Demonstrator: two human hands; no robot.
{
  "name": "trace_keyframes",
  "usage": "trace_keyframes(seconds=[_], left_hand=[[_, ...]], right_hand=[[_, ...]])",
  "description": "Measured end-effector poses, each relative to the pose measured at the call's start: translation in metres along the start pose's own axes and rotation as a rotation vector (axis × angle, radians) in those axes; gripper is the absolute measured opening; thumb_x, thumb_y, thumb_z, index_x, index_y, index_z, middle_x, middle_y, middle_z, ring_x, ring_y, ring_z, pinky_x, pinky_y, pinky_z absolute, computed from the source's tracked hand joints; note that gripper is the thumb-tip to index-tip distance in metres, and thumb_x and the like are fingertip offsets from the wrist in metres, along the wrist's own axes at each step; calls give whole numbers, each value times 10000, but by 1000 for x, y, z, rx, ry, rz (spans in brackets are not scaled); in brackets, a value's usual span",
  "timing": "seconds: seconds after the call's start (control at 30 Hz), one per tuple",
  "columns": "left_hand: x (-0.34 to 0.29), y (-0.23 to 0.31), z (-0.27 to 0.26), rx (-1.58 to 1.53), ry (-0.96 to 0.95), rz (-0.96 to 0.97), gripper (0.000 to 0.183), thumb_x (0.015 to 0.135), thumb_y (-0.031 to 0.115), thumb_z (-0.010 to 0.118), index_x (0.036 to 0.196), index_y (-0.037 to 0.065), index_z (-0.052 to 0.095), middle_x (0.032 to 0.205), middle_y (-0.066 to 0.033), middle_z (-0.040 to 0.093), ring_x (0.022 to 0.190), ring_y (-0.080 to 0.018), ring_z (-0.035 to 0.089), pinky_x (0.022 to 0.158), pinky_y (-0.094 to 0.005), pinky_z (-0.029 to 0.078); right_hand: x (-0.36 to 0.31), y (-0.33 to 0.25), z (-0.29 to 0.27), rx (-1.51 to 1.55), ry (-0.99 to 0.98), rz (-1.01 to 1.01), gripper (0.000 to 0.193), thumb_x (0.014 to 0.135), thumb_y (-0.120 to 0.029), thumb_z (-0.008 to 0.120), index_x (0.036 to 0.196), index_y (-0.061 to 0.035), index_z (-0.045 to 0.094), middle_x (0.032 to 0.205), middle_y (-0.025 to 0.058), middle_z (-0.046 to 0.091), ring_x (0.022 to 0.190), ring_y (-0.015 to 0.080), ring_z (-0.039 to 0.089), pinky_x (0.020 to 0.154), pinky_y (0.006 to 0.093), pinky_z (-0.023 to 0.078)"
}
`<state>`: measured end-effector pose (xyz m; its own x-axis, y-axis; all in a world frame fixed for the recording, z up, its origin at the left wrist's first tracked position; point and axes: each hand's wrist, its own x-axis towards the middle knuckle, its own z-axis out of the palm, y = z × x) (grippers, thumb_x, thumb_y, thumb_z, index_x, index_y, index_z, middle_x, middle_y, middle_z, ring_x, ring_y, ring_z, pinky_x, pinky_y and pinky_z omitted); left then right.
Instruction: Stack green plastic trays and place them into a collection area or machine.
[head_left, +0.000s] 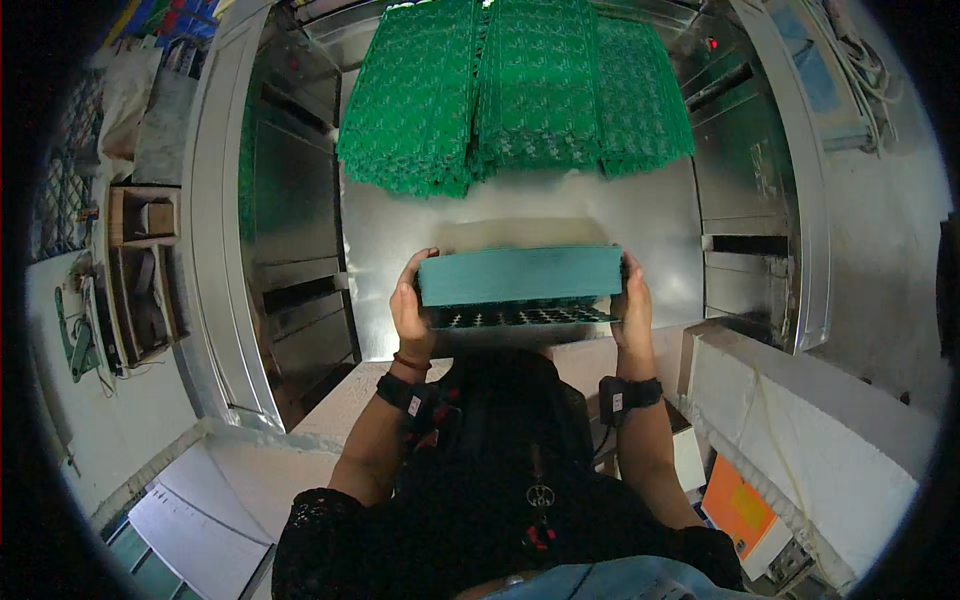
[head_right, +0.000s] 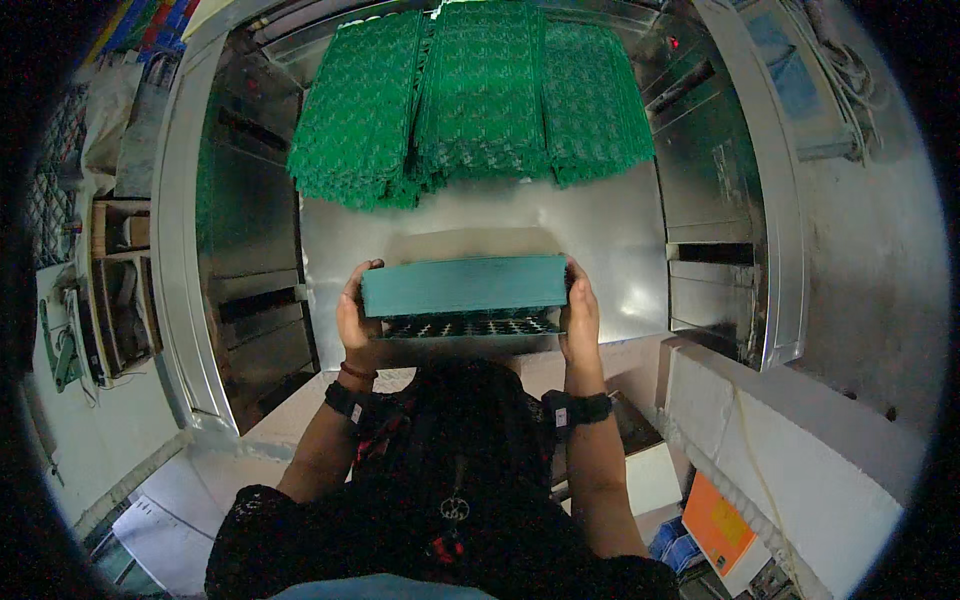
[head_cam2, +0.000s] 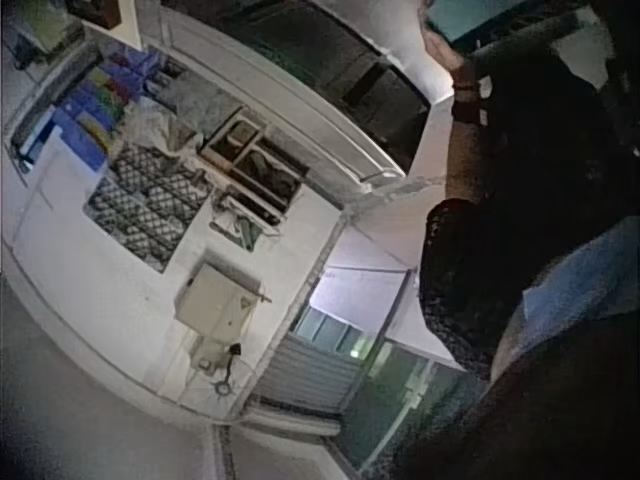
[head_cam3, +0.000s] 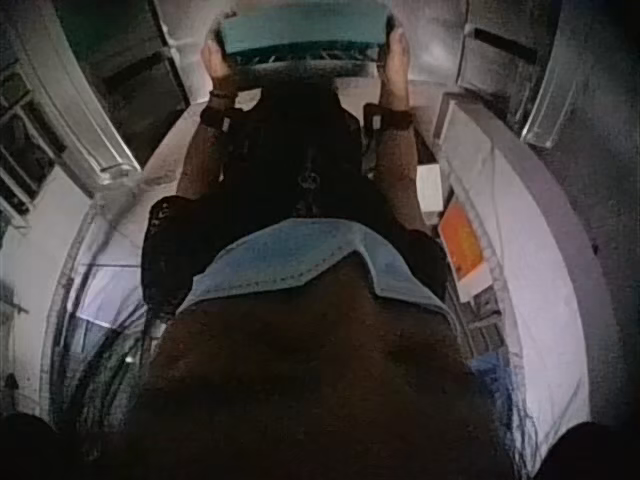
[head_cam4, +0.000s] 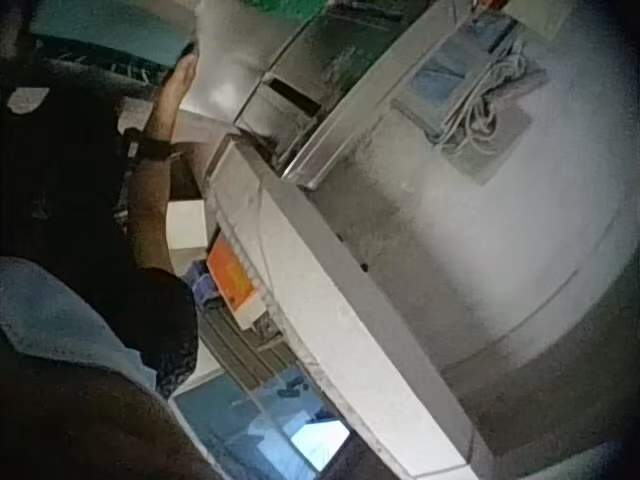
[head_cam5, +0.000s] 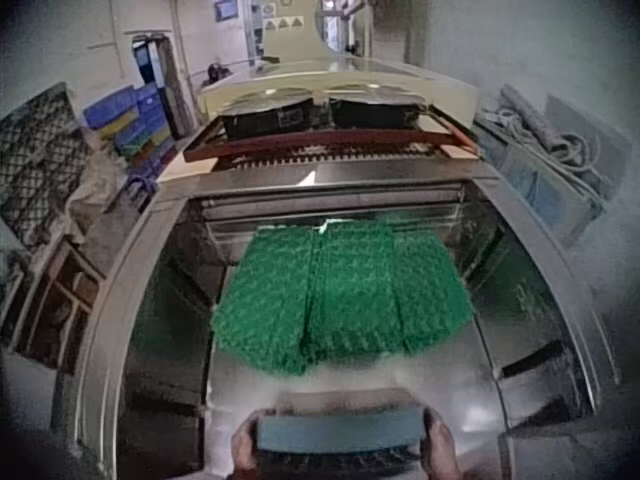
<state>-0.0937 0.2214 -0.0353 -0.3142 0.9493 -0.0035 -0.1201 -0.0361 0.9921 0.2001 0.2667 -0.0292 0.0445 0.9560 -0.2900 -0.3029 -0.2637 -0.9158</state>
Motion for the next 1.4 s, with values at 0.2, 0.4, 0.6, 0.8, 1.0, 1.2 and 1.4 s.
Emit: trace_keyframes(seconds=[0.2,0.4,0.6,0.8,1.0,1.2,1.4], left_hand=[[-8,6,3,30,187,-108,579,952,370,249,1028,-84,600,1035,-195,622,985,-276,575,907,-366,416],[-24,-1,5,7,293,-119,603,950,383,254,864,-76,635,951,-205,645,932,-297,600,872,-384,440],[-25,-5,4,-8,299,-141,583,947,360,253,848,-71,633,938,-217,644,932,-305,598,877,-396,439],[-24,-1,8,-15,310,-154,580,953,356,248,857,-70,629,964,-217,640,942,-306,596,885,-395,438],[-32,-12,-12,57,12,39,736,884,591,338,1138,-79,504,1207,-234,520,1165,-318,478,1016,-410,339],[-33,7,-14,74,-184,10,1124,654,832,432,1334,-56,320,1379,-210,352,1313,-297,303,1086,-399,210],[-32,10,-3,143,-101,5,853,808,612,466,1316,-59,329,1334,-187,393,1278,-290,338,1076,-380,225]], right_hand=[[-6,15,-10,120,118,53,568,958,-463,341,1157,38,521,1135,134,566,1025,221,534,927,346,384],[-10,20,-25,68,20,-57,642,948,-523,272,1113,36,542,1119,154,577,1009,235,537,914,360,389],[-20,-35,-28,-683,-263,-462,840,670,-553,699,1227,31,465,1248,200,470,1203,308,440,1039,414,293],[-31,-77,17,-1534,-555,-644,775,527,-232,807,1210,-44,492,1228,150,475,1180,352,436,1028,481,302],[-13,-59,16,-1364,-531,-670,682,510,-122,761,1153,-90,535,1086,97,517,1026,273,509,938,441,361],[-4,-48,7,-1253,-469,-716,632,512,-155,750,1112,-100,560,1068,92,517,985,287,491,887,414,368],[-3,-45,16,-1255,-426,-705,627,517,-161,740,1114,-102,558,1049,90,499,976,296,468,883,423,347]])
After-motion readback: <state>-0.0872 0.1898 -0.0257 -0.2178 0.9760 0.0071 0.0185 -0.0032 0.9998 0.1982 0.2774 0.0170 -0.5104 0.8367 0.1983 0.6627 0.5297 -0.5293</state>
